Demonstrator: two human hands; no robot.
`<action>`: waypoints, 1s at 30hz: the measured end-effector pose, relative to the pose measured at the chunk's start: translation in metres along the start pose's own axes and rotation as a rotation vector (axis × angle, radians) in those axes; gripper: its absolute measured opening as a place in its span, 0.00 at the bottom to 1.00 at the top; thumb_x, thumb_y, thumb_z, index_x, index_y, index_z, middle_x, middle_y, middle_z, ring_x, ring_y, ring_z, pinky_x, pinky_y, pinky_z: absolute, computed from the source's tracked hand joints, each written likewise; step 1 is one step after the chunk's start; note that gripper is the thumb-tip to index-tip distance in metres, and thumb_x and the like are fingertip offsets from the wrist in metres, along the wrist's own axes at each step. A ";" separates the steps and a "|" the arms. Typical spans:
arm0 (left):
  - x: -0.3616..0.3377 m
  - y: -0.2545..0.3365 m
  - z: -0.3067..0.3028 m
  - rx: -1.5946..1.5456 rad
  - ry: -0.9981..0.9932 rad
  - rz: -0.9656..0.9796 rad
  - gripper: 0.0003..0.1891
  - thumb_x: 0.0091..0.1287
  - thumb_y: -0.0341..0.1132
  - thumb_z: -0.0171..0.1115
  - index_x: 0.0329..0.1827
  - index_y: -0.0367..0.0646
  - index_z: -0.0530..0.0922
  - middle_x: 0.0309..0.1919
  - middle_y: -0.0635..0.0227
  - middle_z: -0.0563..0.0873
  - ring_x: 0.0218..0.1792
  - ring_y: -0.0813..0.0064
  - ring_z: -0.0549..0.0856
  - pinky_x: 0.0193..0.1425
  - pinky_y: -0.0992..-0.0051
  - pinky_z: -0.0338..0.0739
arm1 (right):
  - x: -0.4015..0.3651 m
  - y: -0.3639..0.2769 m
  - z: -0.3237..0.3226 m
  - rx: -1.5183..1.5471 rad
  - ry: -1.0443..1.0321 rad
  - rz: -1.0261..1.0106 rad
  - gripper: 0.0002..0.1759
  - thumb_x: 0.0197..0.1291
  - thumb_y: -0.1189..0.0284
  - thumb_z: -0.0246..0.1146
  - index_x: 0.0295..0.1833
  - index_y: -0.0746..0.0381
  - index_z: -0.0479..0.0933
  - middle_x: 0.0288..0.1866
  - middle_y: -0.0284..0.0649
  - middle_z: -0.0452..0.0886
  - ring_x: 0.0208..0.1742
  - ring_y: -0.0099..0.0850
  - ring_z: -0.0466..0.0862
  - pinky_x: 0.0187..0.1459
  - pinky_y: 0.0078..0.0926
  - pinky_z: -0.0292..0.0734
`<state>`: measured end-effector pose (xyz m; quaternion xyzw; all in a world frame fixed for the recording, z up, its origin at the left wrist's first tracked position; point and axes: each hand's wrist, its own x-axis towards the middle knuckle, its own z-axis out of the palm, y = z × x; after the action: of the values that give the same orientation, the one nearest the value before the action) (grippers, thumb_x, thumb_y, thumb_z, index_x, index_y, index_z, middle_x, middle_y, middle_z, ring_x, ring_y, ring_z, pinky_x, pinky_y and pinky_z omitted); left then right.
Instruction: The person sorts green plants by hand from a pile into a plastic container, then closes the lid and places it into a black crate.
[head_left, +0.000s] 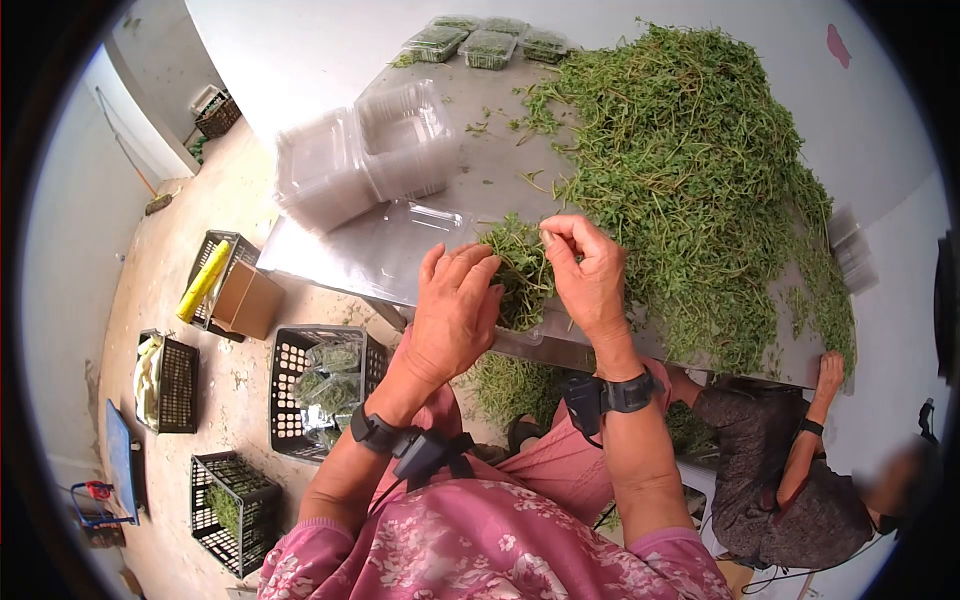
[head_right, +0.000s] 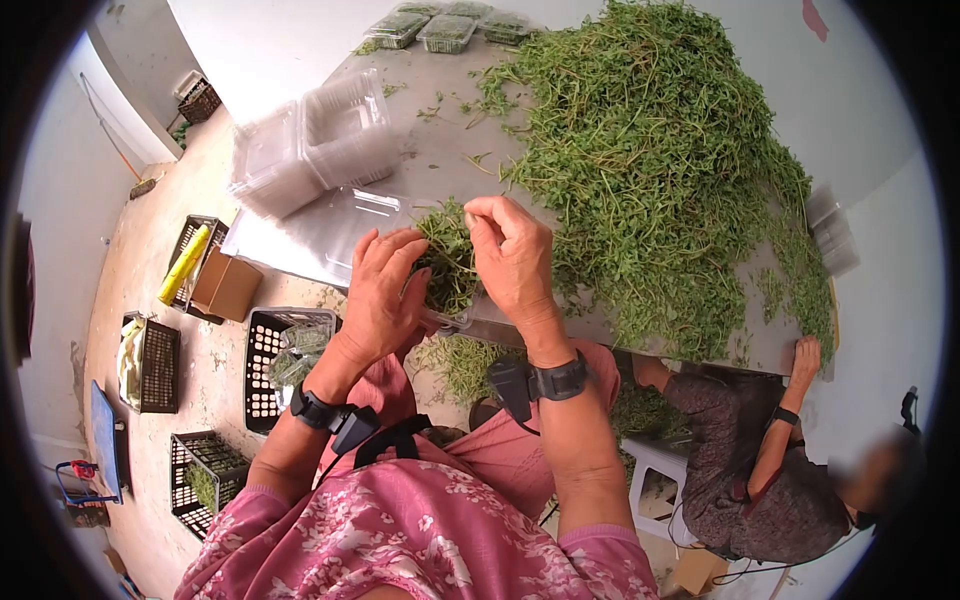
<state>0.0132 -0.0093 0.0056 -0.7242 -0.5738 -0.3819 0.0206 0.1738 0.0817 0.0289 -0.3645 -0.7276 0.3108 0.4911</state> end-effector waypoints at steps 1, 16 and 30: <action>0.001 0.002 -0.002 0.006 -0.011 0.014 0.20 0.60 0.29 0.66 0.57 0.38 0.76 0.57 0.56 0.80 0.64 0.56 0.76 0.74 0.51 0.58 | 0.001 0.000 -0.001 0.012 0.017 0.034 0.04 0.62 0.80 0.64 0.43 0.65 0.80 0.32 0.38 0.84 0.29 0.23 0.81 0.33 0.23 0.76; 0.004 0.010 0.000 0.184 -0.316 0.052 0.37 0.68 0.61 0.55 0.66 0.35 0.73 0.67 0.54 0.75 0.71 0.56 0.70 0.77 0.47 0.52 | 0.003 0.005 -0.011 -0.065 0.023 0.034 0.03 0.62 0.79 0.65 0.41 0.66 0.79 0.31 0.40 0.83 0.28 0.28 0.81 0.32 0.26 0.76; -0.003 0.007 0.000 0.122 -0.219 0.065 0.33 0.66 0.53 0.63 0.65 0.36 0.73 0.65 0.53 0.76 0.70 0.55 0.71 0.76 0.47 0.54 | 0.001 0.021 -0.014 -0.223 -0.096 0.090 0.07 0.60 0.75 0.67 0.40 0.67 0.80 0.35 0.48 0.82 0.32 0.41 0.84 0.34 0.35 0.78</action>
<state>0.0191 -0.0137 0.0067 -0.7771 -0.5711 -0.2641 0.0144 0.1912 0.0951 0.0164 -0.4338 -0.7632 0.2669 0.3976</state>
